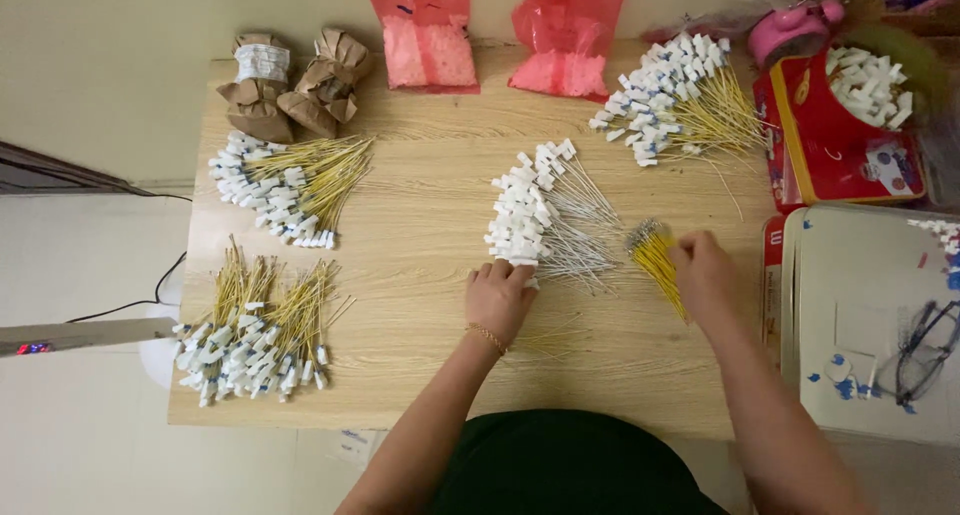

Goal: Assemble small plastic components onto thin wires and organize them into groups.

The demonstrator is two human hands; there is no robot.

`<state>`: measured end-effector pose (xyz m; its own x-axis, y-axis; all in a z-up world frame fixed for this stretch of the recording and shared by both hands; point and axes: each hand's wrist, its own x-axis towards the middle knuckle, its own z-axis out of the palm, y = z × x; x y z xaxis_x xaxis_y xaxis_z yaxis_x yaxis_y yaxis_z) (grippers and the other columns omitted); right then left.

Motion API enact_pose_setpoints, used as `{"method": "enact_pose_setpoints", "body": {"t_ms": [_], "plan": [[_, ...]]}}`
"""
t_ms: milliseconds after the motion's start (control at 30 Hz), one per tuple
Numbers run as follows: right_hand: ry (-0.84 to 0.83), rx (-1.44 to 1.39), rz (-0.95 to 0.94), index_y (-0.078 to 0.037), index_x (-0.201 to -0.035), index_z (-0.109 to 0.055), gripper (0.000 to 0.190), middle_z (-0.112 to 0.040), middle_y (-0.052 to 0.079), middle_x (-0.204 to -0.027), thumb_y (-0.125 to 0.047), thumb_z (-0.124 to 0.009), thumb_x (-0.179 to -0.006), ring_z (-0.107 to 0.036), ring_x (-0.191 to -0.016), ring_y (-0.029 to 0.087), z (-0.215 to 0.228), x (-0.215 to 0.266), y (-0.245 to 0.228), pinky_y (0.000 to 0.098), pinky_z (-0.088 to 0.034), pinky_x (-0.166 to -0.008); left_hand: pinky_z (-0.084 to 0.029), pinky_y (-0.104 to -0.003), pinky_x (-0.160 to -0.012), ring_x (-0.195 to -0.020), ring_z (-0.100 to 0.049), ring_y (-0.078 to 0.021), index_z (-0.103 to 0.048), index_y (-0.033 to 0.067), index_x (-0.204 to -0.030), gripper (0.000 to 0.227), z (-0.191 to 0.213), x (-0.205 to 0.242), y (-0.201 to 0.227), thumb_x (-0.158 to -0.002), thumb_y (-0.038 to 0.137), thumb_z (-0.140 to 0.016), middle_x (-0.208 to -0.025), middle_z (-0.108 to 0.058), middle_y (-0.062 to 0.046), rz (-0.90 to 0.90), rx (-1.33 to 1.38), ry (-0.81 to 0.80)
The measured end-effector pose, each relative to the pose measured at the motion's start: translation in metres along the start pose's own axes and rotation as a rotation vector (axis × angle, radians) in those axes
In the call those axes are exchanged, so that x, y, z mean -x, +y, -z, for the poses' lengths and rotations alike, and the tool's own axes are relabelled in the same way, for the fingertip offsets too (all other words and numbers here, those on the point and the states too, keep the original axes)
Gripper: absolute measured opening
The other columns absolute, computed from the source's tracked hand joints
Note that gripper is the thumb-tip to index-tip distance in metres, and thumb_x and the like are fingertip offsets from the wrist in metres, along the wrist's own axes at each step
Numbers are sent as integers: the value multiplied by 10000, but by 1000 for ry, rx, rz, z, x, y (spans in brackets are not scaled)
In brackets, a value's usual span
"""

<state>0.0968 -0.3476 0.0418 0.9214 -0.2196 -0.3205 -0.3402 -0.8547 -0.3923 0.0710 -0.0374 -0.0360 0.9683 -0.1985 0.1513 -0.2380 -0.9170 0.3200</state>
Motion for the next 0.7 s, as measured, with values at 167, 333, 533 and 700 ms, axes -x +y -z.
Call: {"method": "enact_pose_setpoints", "body": {"t_ms": [167, 333, 533, 700], "plan": [[248, -245, 188, -3, -1195, -604, 235, -729, 262, -1009, -214, -606, -1091, -681, -1028, 491, 23, 1, 6, 606, -521, -851, -558, -413, -777, -888, -674, -239, -718, 343, -1037, 336, -9, -2, -4, -731, 392, -847, -893, -599, 18, -18, -7, -27], [326, -341, 334, 17, -1212, -628, 181, -706, 244, -988, -150, -572, -1168, -698, -1002, 431, 53, 21, -24, 532, -551, -856, -557, -395, -717, -820, -680, -227, -705, 324, -1027, 309, -9, 0, 1, -761, 416, -831, -869, -569, 11, -37, -29, 58], [195, -465, 287, 36, -1180, -618, 238, -647, 270, -898, -183, -540, -1127, -649, -857, 401, 47, 28, -41, 554, -516, -765, -556, -412, -744, -877, -694, -252, -693, 301, -1070, 235, 12, -59, 7, -849, 359, -751, -944, -613, -8, -78, 8, 154], [124, -584, 238, -20, -1048, -674, 146, -638, 183, -748, -161, -638, -1035, -611, -699, 255, 30, 35, -52, 414, -510, -641, -522, -428, -924, -1111, -636, -198, -679, 377, -1165, 292, 19, -108, 10, -881, 310, -695, -1179, -628, 73, -133, -137, 33]]}}
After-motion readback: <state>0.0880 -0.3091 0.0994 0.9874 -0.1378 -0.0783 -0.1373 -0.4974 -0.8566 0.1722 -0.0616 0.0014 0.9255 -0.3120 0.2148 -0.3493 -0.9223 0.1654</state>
